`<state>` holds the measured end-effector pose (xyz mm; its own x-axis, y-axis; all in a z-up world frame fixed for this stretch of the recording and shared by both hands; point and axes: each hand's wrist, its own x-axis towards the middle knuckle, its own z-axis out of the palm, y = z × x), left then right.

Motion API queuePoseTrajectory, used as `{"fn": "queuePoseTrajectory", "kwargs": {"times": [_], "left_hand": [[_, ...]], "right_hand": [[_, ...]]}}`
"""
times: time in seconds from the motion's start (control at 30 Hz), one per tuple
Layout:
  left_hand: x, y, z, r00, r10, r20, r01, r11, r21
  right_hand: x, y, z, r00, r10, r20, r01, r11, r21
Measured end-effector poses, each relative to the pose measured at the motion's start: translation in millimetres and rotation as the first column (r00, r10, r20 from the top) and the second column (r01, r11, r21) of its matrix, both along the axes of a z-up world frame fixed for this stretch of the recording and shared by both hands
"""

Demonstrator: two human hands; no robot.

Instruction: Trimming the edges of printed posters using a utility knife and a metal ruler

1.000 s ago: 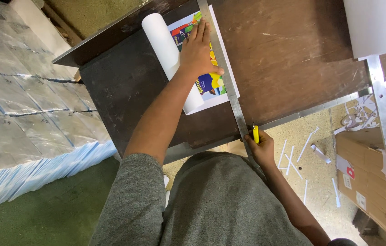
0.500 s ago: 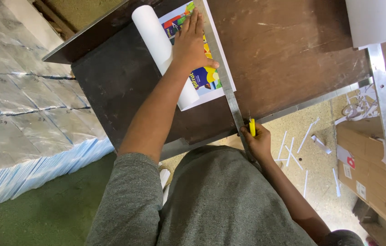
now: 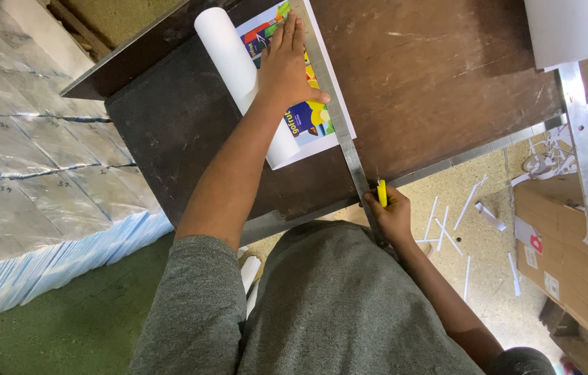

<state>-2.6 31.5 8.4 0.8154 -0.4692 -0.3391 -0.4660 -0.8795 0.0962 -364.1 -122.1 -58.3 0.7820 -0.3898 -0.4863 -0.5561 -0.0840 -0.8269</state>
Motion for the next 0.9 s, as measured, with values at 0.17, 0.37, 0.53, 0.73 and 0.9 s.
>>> {"fn": "queuePoseTrajectory", "kwargs": {"times": [0.17, 0.37, 0.53, 0.73, 0.9], "left_hand": [[0.7, -1.6, 2.1, 1.000, 0.009, -0.009, -0.009, 1.000, -0.004], [0.8, -9.2, 8.1, 0.998, 0.032, -0.054, -0.030, 0.999, 0.039], [4.7, -6.2, 3.0, 0.998, 0.019, -0.064, -0.019, 1.000, 0.006], [0.7, -2.4, 16.0, 0.999, -0.004, -0.044, 0.004, 1.000, -0.011], [3.9, -5.8, 15.9, 0.993, 0.021, -0.112, -0.012, 0.997, 0.080]], "right_hand": [[-2.8, -3.1, -8.7, 0.999, 0.043, -0.019, -0.044, 0.997, -0.056], [-4.7, -36.2, 24.0, 0.999, -0.044, -0.022, 0.024, 0.829, -0.559], [86.2, -55.7, 74.4, 0.996, 0.069, -0.058, -0.088, 0.875, -0.477], [255.7, -41.5, 47.7, 0.878, 0.419, 0.233, -0.207, 0.769, -0.605], [366.8, -6.9, 44.7, 0.879, 0.425, 0.214, -0.190, 0.726, -0.661]]}}
